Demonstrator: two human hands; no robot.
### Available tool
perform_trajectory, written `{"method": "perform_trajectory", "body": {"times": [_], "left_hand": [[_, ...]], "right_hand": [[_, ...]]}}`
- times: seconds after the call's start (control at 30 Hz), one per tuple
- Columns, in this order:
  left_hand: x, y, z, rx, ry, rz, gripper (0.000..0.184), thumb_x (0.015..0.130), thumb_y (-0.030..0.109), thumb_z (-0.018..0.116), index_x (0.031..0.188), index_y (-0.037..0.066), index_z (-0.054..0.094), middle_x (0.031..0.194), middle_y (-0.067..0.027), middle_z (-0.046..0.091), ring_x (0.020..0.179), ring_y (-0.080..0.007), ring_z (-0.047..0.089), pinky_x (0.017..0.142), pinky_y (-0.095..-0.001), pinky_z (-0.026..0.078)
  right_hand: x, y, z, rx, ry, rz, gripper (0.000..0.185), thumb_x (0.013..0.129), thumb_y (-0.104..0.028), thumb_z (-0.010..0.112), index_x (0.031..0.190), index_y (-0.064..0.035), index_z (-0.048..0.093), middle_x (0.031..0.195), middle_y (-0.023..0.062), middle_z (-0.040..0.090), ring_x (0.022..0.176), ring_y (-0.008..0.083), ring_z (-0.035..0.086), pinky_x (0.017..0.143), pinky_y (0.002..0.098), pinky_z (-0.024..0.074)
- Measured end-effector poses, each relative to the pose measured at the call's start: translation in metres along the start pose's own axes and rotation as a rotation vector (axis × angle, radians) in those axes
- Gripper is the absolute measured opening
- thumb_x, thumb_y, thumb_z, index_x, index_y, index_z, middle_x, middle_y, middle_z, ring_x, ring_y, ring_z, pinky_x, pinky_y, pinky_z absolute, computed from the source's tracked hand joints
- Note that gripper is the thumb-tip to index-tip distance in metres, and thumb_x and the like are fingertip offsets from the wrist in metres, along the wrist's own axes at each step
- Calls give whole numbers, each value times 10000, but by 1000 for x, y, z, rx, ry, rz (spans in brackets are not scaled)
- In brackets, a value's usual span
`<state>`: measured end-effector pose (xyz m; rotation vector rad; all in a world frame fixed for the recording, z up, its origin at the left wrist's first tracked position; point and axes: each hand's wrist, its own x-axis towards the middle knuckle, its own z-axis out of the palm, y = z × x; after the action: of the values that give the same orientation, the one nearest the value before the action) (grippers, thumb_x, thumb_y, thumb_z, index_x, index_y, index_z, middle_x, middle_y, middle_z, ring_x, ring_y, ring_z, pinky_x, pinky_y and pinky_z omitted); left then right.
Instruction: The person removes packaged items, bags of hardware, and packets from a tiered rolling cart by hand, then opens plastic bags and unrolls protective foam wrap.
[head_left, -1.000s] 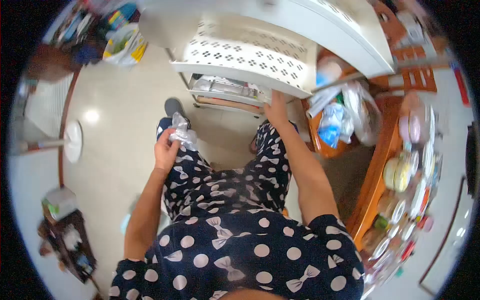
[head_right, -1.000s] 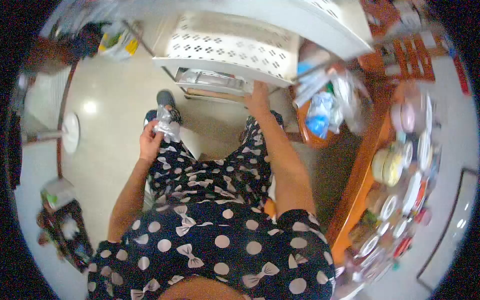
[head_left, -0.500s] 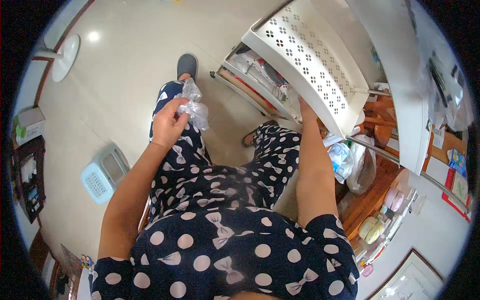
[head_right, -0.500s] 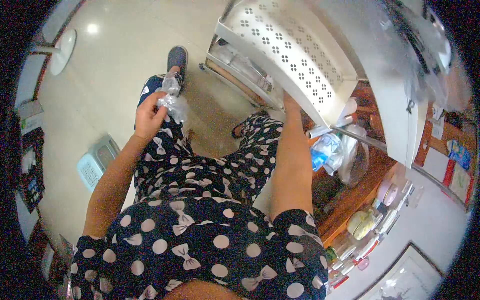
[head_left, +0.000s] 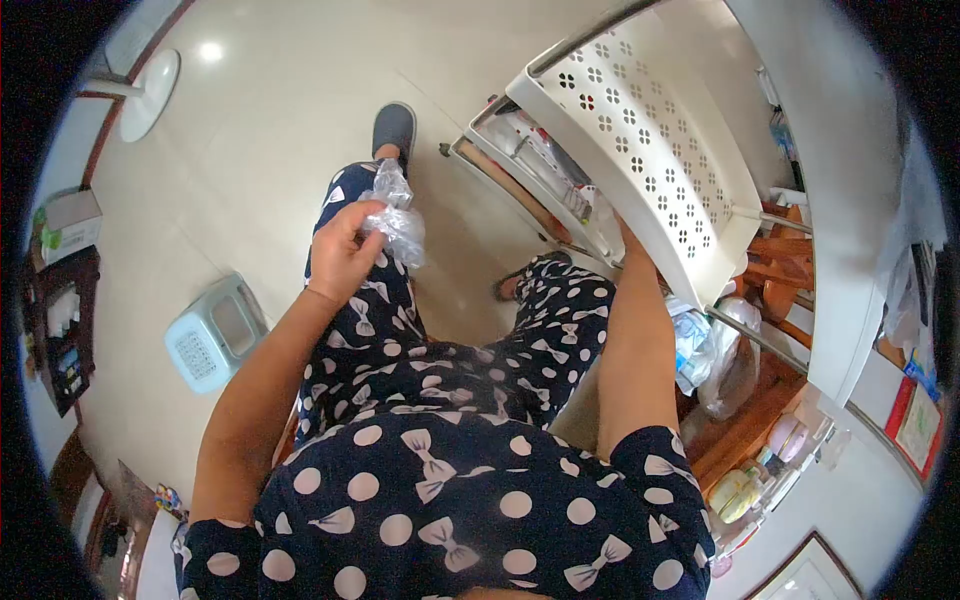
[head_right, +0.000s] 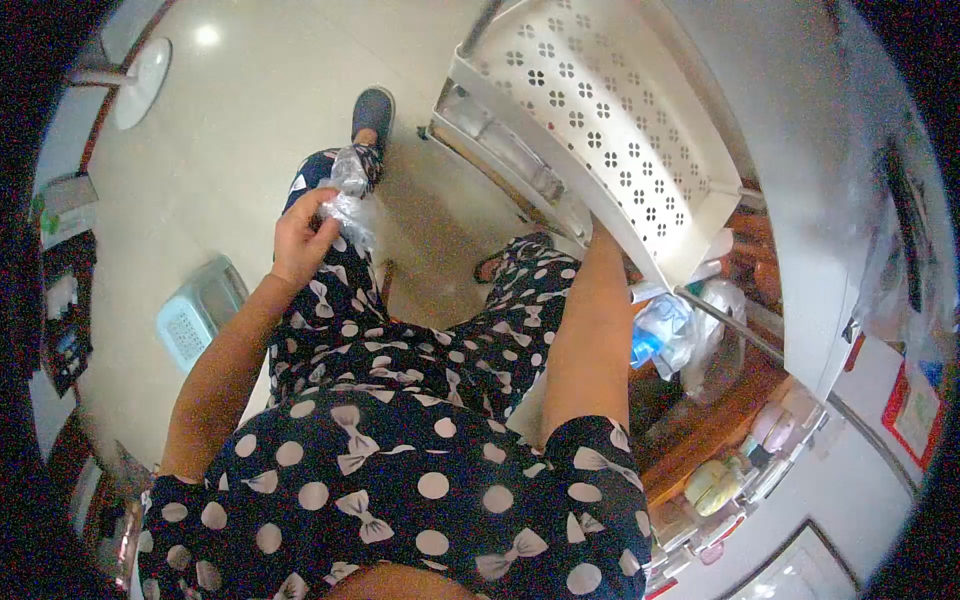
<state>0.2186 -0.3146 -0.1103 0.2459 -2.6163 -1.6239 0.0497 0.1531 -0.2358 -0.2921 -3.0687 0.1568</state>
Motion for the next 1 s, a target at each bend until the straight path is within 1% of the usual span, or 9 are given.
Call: {"method": "perform_trajectory", "body": {"times": [0.27,0.37,0.47,0.6,0.7,0.8,0.87,0.9,1.0], "left_hand": [[1,-3,4,93,-24,55,261,774,41,628,1034,56,614,892,-91,654,575,-163,600,559,-272,483],[0,-9,6,47,-53,-25,268,772,54,632,1039,63,617,878,-94,657,579,-170,589,563,-281,482],[0,-14,10,38,-24,56,269,775,72,633,1044,72,621,872,-95,659,584,-181,581,565,-286,479],[-1,-3,7,117,-54,72,267,791,107,623,1056,77,614,883,-105,654,616,-193,587,591,-297,478],[0,-2,7,148,-96,74,274,813,120,599,1081,63,592,885,-105,648,643,-178,587,603,-291,470],[-3,-1,11,153,-80,88,280,804,122,610,1080,73,599,836,-118,639,633,-201,586,608,-312,473],[-2,-2,13,136,-84,84,272,789,139,628,1057,91,616,767,-131,624,609,-239,578,599,-341,472],[-3,-3,13,148,-89,104,271,791,141,626,1056,87,614,750,-130,616,604,-239,574,594,-342,467],[-7,7,12,173,-90,181,275,796,147,616,1060,73,609,688,-127,588,577,-233,553,576,-349,453]], "right_hand": [[-17,-11,-12,85,162,1,610,735,-299,674,1250,-21,501,1254,212,517,1191,360,454,1051,418,298],[-27,-17,-24,133,261,3,616,727,-289,685,1251,-23,499,1249,211,520,1188,357,457,1051,414,300],[-39,-27,-38,199,340,4,623,719,-280,697,1251,-24,498,1244,210,524,1185,355,460,1050,411,302],[-72,-48,-61,383,359,41,634,707,-267,713,1252,-26,496,1237,209,528,1181,352,464,1049,405,304],[-102,-69,-81,767,300,139,709,660,-216,780,1241,25,455,1231,224,522,1141,342,501,1010,438,355],[-145,-83,-108,1032,94,306,647,697,-148,748,1229,38,429,1172,188,542,1065,281,539,954,398,406],[-174,-98,-140,1392,-36,462,613,717,-111,719,1234,22,416,1151,155,547,1046,251,538,930,376,420],[-189,-103,-155,1578,-96,533,598,727,-92,704,1237,14,410,1140,139,549,1036,236,537,918,365,427],[-225,-100,-185,1805,-169,516,556,742,-32,660,1245,-21,422,1115,117,549,1011,220,540,895,344,434]]}}
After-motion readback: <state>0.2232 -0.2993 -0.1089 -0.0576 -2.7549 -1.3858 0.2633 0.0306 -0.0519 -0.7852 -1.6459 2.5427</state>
